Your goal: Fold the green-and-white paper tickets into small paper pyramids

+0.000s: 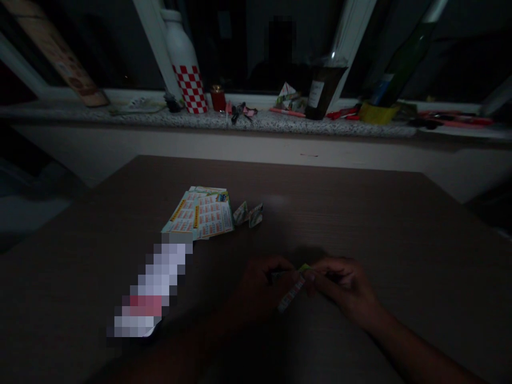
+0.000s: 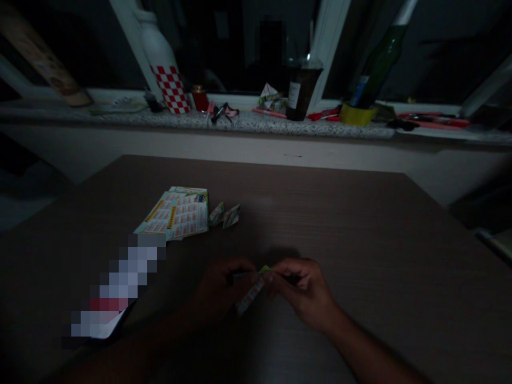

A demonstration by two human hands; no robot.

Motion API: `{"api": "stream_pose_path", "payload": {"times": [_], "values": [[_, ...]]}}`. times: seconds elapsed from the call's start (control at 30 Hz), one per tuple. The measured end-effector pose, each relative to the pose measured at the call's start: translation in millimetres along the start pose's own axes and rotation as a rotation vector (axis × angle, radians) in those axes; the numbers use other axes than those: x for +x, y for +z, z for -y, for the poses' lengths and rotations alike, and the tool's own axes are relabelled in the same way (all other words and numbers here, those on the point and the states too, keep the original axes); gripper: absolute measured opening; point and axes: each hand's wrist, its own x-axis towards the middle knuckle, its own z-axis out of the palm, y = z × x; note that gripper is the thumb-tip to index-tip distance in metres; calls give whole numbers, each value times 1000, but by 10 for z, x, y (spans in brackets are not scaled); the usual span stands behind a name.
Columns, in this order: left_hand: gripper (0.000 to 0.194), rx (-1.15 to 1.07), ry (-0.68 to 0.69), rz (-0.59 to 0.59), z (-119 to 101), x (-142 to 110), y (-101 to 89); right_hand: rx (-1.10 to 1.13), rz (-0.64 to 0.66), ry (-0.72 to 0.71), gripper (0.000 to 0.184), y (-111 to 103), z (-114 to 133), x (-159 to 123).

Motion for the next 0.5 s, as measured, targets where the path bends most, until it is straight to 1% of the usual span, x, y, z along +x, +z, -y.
{"api": "stream_pose_path", "payload": {"times": [0.1, 0.23, 0.37, 0.5], "values": [[23, 22, 29, -2, 25, 3, -3, -2, -1, 16, 25, 2, -33, 2], [18, 35, 20, -18, 61, 4, 1, 17, -20, 42, 21, -9, -78, 0], [19, 10, 19, -12, 74, 1, 1, 1, -28, 24, 24, -10, -104, 0], [18, -21, -13, 13, 51, 4, -6, -8, -7, 3, 17, -1, -99, 0]]}}
